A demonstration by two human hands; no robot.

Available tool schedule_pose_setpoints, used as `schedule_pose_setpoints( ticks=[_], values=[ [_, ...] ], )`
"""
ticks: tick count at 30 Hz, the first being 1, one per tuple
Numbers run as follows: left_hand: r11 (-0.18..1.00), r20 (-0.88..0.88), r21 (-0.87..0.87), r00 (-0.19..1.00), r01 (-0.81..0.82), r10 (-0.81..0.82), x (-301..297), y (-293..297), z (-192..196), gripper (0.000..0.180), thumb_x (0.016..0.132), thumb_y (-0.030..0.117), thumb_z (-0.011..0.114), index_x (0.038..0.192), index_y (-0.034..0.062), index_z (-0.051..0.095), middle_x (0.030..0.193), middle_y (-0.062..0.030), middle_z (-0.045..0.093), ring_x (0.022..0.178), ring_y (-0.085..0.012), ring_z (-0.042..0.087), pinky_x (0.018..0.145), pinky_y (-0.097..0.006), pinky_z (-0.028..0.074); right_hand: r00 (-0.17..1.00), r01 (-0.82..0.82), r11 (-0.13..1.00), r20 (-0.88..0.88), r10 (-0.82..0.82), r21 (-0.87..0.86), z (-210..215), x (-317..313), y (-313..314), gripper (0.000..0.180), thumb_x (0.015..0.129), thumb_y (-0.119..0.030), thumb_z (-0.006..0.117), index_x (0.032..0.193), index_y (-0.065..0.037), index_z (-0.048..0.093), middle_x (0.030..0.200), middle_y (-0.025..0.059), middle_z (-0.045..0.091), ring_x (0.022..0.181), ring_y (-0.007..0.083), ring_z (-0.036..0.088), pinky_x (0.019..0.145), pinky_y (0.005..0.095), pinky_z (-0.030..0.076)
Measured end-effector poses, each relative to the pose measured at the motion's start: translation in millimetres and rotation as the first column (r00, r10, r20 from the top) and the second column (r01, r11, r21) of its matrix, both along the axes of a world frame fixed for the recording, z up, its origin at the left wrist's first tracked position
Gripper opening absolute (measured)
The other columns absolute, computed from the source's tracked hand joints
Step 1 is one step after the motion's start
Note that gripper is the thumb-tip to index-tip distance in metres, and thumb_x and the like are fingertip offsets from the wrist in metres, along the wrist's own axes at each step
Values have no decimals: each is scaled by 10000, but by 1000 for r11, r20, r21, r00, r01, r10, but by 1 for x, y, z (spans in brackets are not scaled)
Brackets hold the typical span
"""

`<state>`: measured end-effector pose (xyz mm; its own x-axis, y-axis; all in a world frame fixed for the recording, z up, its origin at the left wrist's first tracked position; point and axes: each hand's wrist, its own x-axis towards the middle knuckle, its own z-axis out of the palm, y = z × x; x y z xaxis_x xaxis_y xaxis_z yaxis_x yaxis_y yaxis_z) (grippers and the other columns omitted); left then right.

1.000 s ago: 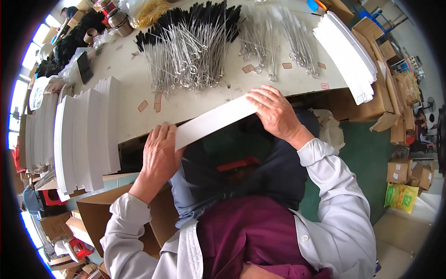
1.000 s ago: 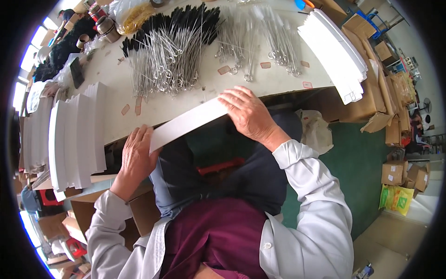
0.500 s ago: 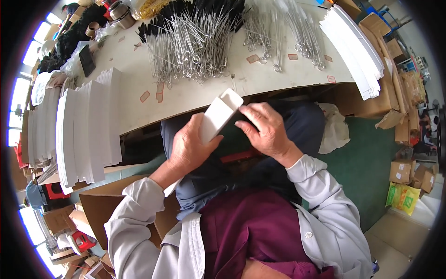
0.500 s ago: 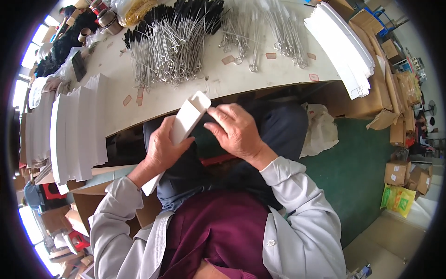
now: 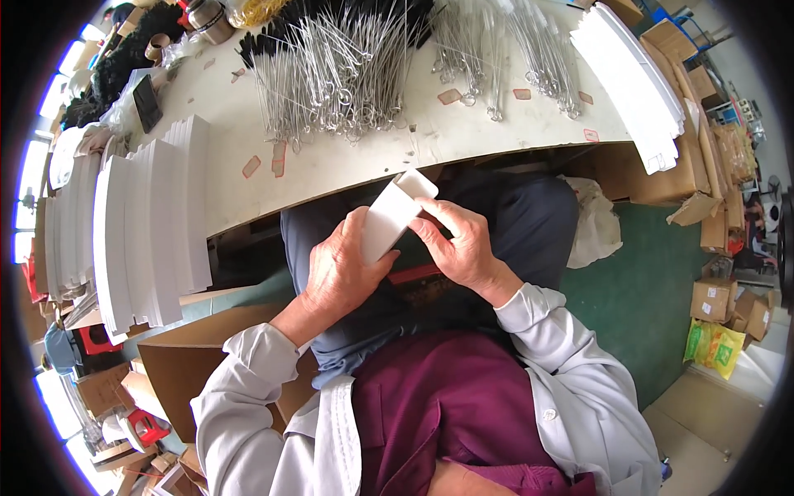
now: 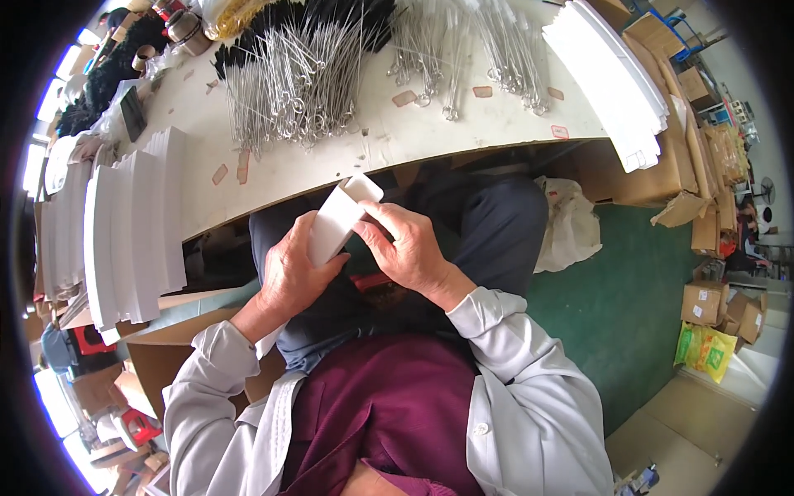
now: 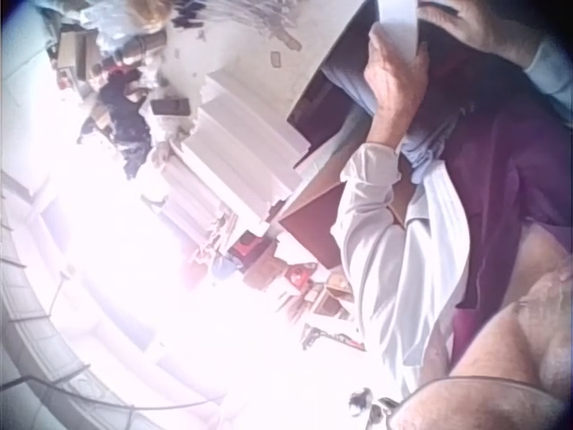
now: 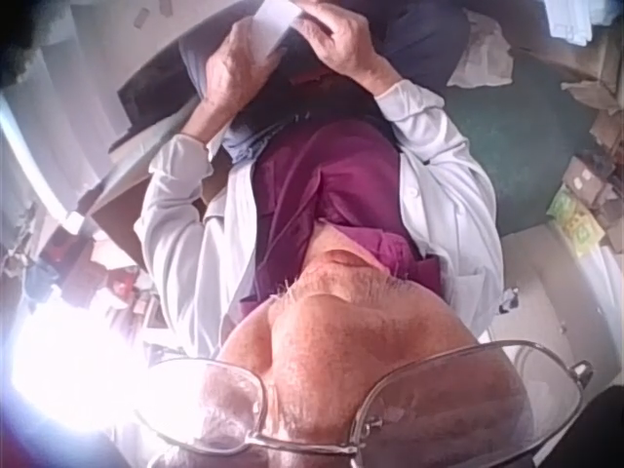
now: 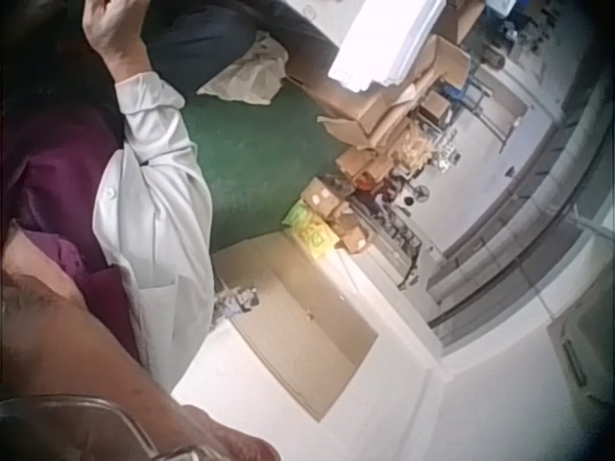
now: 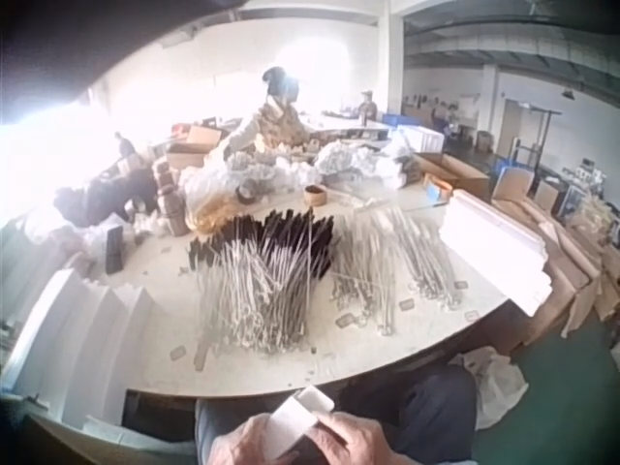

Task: Folding white cardboard boxes and inserting bundles of metal wire brushes into them.

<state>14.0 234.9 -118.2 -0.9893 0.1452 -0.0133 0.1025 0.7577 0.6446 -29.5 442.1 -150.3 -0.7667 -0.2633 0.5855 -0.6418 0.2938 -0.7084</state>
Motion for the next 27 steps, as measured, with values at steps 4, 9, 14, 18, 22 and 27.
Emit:
schedule_pose_setpoints(
  ticks=[4,9,14,18,22,27],
  values=[
    [1000,44,16,999,24,-25,3,2,-2,734,789,237,838,1371,35,438,1127,-233,681,994,-415,699,830,-472,578,896,-78,993,430,110,-92,-1,3,1,174,984,-116,681,1041,47,704,861,164,720,738,262,722,664,335,550],
    [991,132,135,991,22,-40,-7,6,-5,757,790,208,816,1413,108,398,1145,-247,690,997,-432,705,836,-477,582,840,-152,984,512,180,-96,0,3,-1,155,990,-104,665,985,44,711,783,154,703,690,254,695,632,347,523],
    [980,170,201,985,1,-36,-6,11,-9,748,777,185,808,1408,128,411,1114,-240,699,979,-435,709,820,-481,584,856,-155,986,491,164,-59,-1,8,-3,153,972,-96,679,910,44,684,747,174,658,618,308,639,572,387,477],
    [973,66,229,998,4,-20,-3,14,-18,724,768,159,803,1394,132,439,1085,-224,703,960,-423,714,799,-469,589,868,-169,984,464,176,-58,-5,10,-4,156,962,-98,689,885,37,673,744,182,647,605,336,625,556,394,469],
    [987,4,161,1000,-4,3,1,16,-19,660,768,167,816,1336,118,482,1036,-206,703,937,-412,718,773,-464,592,889,-172,985,427,168,-29,-8,11,-4,145,962,-105,691,913,30,671,751,180,655,608,344,631,556,396,473],
    [975,46,224,999,1,-12,1,16,-24,498,769,207,846,1143,76,544,995,-194,700,894,-402,720,742,-468,594,896,-120,989,419,146,-87,-8,22,-12,240,966,-129,702,1151,14,646,824,177,712,701,302,716,624,353,544]
  ],
)
